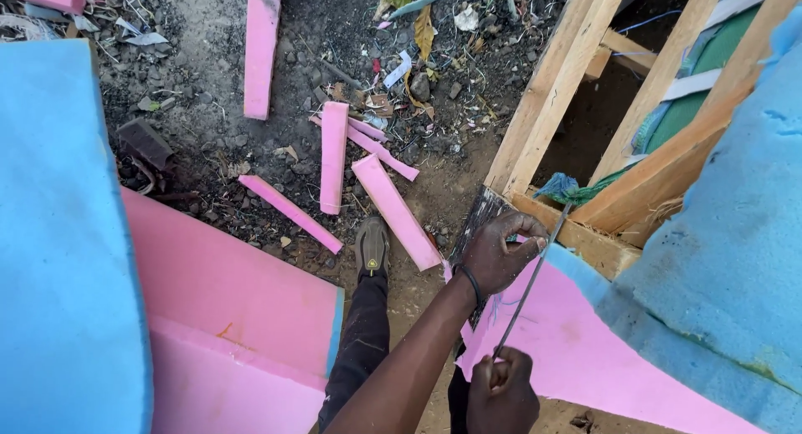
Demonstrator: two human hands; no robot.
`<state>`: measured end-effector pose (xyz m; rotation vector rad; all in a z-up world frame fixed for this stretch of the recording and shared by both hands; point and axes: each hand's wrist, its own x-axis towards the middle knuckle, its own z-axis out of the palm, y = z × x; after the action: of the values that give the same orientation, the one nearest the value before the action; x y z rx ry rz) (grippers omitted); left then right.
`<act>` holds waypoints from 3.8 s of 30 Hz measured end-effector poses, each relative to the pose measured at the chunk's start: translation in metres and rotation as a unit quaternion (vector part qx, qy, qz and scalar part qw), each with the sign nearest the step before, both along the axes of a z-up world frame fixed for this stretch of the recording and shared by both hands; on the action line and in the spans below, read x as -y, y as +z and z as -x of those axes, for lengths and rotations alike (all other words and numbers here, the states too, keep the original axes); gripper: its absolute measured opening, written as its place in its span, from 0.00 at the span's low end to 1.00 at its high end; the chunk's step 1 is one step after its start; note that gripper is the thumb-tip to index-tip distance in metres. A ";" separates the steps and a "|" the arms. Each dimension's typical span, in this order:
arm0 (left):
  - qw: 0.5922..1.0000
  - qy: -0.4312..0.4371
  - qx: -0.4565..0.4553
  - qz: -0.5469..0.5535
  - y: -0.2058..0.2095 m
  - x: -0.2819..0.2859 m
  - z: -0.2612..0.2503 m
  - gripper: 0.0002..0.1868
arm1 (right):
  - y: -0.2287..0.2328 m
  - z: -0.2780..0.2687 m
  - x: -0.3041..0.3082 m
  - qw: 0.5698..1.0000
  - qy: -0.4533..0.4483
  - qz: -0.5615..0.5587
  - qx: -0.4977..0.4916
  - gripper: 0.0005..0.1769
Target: Measuring and cutting foam sheets for upholstery using a tape measure and a metal cutting tool.
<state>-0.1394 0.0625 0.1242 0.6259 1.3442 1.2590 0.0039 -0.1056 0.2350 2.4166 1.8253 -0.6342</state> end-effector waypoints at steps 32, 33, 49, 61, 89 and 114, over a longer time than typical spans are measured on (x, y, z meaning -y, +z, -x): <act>0.997 -0.030 -0.076 -0.003 -0.034 -0.006 0.003 0.10 | -0.035 0.022 -0.104 0.992 0.066 -0.089 -0.052 0.08; 0.997 -0.031 -0.074 0.000 -0.038 -0.003 0.000 0.10 | -0.035 0.022 -0.100 0.993 0.066 -0.086 -0.050 0.08; 0.995 -0.012 -0.097 0.001 -0.050 0.003 -0.024 0.13 | -0.046 0.015 -0.087 0.992 0.081 -0.095 -0.016 0.07; 0.996 -0.029 -0.071 0.045 -0.044 -0.004 -0.006 0.18 | -0.075 0.005 -0.099 0.989 0.102 -0.099 -0.045 0.05; 0.924 0.170 0.333 0.082 -0.087 0.018 -0.014 0.18 | -0.126 -0.016 -0.098 0.993 0.097 -0.056 -0.034 0.10; 0.901 0.232 0.350 0.107 -0.099 0.029 0.008 0.19 | -0.081 -0.012 -0.031 0.982 -0.036 0.166 0.081 0.12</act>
<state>-0.1471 0.0339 0.0249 -0.3236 1.0069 1.4871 0.0158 -0.0746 0.1535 2.2464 1.4446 -0.6652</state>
